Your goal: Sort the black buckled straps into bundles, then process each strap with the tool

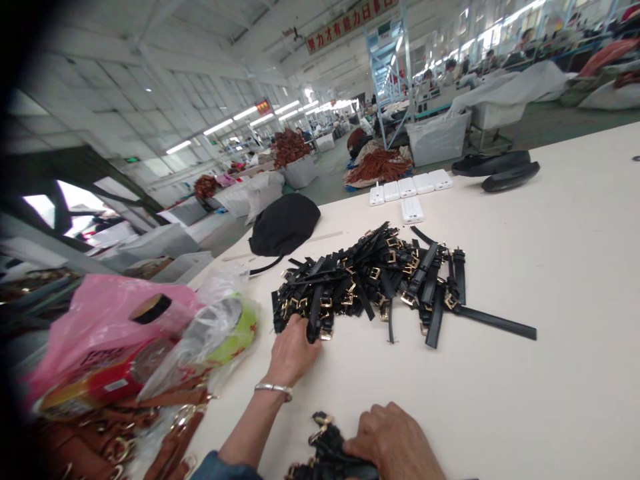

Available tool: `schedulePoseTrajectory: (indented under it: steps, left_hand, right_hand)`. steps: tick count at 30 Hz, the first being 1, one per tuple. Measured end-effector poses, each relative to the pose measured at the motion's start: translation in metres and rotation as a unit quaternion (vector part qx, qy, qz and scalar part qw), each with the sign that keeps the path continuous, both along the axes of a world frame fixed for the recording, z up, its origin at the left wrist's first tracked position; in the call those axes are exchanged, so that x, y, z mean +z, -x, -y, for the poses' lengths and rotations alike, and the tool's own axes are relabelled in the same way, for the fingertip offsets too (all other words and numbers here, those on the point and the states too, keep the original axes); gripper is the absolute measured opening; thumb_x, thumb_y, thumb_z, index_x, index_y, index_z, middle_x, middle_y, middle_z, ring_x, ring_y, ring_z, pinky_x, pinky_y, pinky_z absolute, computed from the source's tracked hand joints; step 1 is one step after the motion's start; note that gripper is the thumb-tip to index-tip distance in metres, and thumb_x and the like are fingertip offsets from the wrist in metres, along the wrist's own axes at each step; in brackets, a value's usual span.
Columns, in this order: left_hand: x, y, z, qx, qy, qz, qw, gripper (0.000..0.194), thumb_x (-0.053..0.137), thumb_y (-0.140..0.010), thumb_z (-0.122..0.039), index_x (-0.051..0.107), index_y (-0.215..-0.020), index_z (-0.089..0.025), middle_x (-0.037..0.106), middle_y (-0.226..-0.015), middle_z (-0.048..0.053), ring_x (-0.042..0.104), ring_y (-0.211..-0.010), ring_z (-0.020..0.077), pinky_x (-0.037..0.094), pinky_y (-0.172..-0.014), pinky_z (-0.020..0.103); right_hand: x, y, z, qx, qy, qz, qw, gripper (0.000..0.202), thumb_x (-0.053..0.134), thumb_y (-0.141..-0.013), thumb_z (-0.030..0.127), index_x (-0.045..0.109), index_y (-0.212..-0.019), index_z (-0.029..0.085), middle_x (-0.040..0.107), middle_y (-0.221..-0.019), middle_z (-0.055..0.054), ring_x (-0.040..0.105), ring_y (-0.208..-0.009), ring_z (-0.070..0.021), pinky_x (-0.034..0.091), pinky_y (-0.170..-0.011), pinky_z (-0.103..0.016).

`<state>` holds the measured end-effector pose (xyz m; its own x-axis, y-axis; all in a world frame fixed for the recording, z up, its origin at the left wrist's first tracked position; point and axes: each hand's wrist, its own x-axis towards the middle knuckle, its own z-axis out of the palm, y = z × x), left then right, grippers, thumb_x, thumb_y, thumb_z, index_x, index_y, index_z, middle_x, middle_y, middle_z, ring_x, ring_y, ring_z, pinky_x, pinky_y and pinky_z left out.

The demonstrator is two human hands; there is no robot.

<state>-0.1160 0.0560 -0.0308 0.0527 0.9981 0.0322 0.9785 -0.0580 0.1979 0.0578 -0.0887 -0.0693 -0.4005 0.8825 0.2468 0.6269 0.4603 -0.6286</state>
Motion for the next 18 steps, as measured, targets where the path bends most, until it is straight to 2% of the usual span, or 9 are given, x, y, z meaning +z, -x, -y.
schedulePoseTrajectory:
  steps: [5,8,11,13,14,16,18]
  left_hand:
    - [0.004,0.003,0.011,-0.005,0.033,0.009,0.999,0.013,0.05,-0.068,-0.014,0.053,-0.08,-0.017,0.055,-0.098,0.009,0.059,-0.078,0.0226,0.042,-0.07,0.034]
    - [0.018,0.014,0.024,-0.02,0.068,0.048,0.996,0.017,0.047,-0.067,-0.011,0.053,-0.081,-0.018,0.059,-0.085,0.005,0.058,-0.072,0.0192,0.042,-0.067,0.03]
    - [0.038,0.023,0.047,-0.056,0.136,0.143,0.979,0.029,0.042,-0.068,-0.008,0.052,-0.093,-0.019,0.063,-0.081,0.001,0.059,-0.071,0.0156,0.044,-0.063,0.025]
    - [0.047,0.021,0.066,-0.092,0.189,0.241,0.947,0.034,0.038,-0.074,-0.01,0.05,-0.105,-0.019,0.064,-0.088,0.003,0.059,-0.076,0.0156,0.046,-0.066,0.025]
    - [0.048,0.018,0.076,-0.115,0.194,0.26,0.939,0.037,0.037,-0.076,-0.011,0.049,-0.11,-0.019,0.064,-0.092,0.003,0.058,-0.081,0.0162,0.046,-0.071,0.027]
    - [0.047,0.007,0.093,-0.187,0.19,0.222,0.938,0.039,0.04,-0.077,-0.012,0.049,-0.114,-0.021,0.062,-0.1,0.005,0.055,-0.091,0.0185,0.043,-0.084,0.032]
    - [0.044,-0.003,0.104,-0.279,0.21,0.15,0.925,0.034,0.046,-0.076,-0.016,0.053,-0.108,-0.023,0.06,-0.102,0.005,0.052,-0.095,0.021,0.039,-0.09,0.038]
  right_hand:
    - [0.001,-0.001,0.002,-0.014,-0.036,-0.013,0.999,0.025,0.056,-0.078,0.051,0.066,-0.078,0.028,0.063,-0.071,0.001,0.055,-0.066,-0.0156,0.038,-0.061,-0.028]
    - [0.003,-0.002,0.002,-0.015,-0.056,-0.021,0.998,0.025,0.056,-0.079,0.049,0.067,-0.082,0.027,0.065,-0.081,0.0,0.057,-0.075,-0.0167,0.042,-0.064,-0.028]
    - [0.009,-0.002,0.0,-0.005,-0.111,-0.039,0.993,0.02,0.059,-0.078,0.044,0.066,-0.082,0.025,0.065,-0.097,-0.002,0.057,-0.087,-0.0194,0.045,-0.071,-0.031]
    - [0.013,-0.002,0.0,-0.017,-0.177,-0.064,0.982,0.014,0.059,-0.078,0.034,0.065,-0.081,0.022,0.065,-0.099,-0.005,0.056,-0.088,-0.02,0.047,-0.072,-0.033]
    - [0.015,-0.003,0.0,-0.033,-0.217,-0.081,0.972,0.009,0.059,-0.078,0.027,0.065,-0.079,0.021,0.066,-0.094,-0.005,0.057,-0.084,-0.0189,0.047,-0.071,-0.031]
    - [0.018,-0.003,0.003,-0.082,-0.303,-0.104,0.944,0.008,0.057,-0.077,0.016,0.064,-0.08,0.019,0.067,-0.084,-0.005,0.058,-0.077,-0.0161,0.047,-0.068,-0.028]
    - [0.019,-0.004,0.006,-0.123,-0.367,-0.09,0.918,0.013,0.055,-0.08,0.015,0.064,-0.085,0.022,0.068,-0.081,-0.003,0.06,-0.076,-0.0152,0.047,-0.072,-0.027]
